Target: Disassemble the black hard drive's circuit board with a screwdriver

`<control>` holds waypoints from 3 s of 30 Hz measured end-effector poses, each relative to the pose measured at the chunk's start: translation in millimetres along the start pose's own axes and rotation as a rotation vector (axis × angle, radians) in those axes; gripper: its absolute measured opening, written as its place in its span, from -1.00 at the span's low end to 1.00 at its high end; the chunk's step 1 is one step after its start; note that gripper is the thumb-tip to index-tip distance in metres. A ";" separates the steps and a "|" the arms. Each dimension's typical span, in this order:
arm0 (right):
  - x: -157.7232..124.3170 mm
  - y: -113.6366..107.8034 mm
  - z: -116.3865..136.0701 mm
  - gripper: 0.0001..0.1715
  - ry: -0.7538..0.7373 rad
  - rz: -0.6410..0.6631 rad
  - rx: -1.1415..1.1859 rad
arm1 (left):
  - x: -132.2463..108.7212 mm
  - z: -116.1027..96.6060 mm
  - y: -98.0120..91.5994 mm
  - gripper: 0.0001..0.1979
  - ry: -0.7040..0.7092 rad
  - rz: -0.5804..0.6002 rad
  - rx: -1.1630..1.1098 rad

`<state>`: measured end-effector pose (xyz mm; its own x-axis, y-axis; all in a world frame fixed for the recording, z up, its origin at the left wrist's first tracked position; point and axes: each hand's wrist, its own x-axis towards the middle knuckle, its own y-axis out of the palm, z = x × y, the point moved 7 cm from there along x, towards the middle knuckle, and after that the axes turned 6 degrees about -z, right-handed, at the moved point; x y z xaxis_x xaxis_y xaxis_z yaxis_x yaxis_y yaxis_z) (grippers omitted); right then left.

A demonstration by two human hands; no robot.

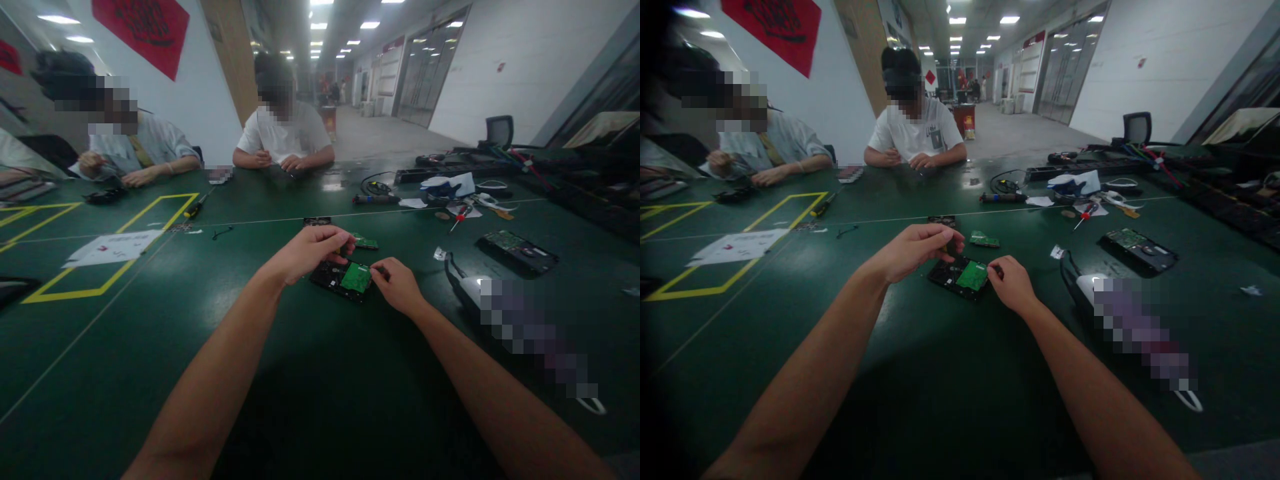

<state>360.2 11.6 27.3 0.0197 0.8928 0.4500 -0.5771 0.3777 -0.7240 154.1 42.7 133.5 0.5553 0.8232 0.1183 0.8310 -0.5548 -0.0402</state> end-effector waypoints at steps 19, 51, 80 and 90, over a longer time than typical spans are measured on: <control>-1.2 0.5 0.9 -0.80 0.009 0.028 0.013 | 2.5 1.1 6.7 -0.71 0.101 -0.156 0.132; -1.5 -0.8 1.4 -0.80 0.012 0.038 0.003 | -2.1 -0.5 2.5 -0.71 -0.008 -0.061 0.136; -1.5 0.4 1.4 -0.77 0.017 0.038 0.014 | 3.4 9.4 -5.8 -0.62 -0.001 -0.125 0.172; -1.8 1.0 0.6 -0.80 0.032 0.037 0.011 | -0.9 -3.1 -2.5 -0.67 0.067 -0.032 0.325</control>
<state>359.0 10.2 26.1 0.0245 0.9136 0.4058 -0.5867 0.3418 -0.7342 151.5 42.9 136.6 0.5340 0.8241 0.1888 0.8211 -0.4522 -0.3484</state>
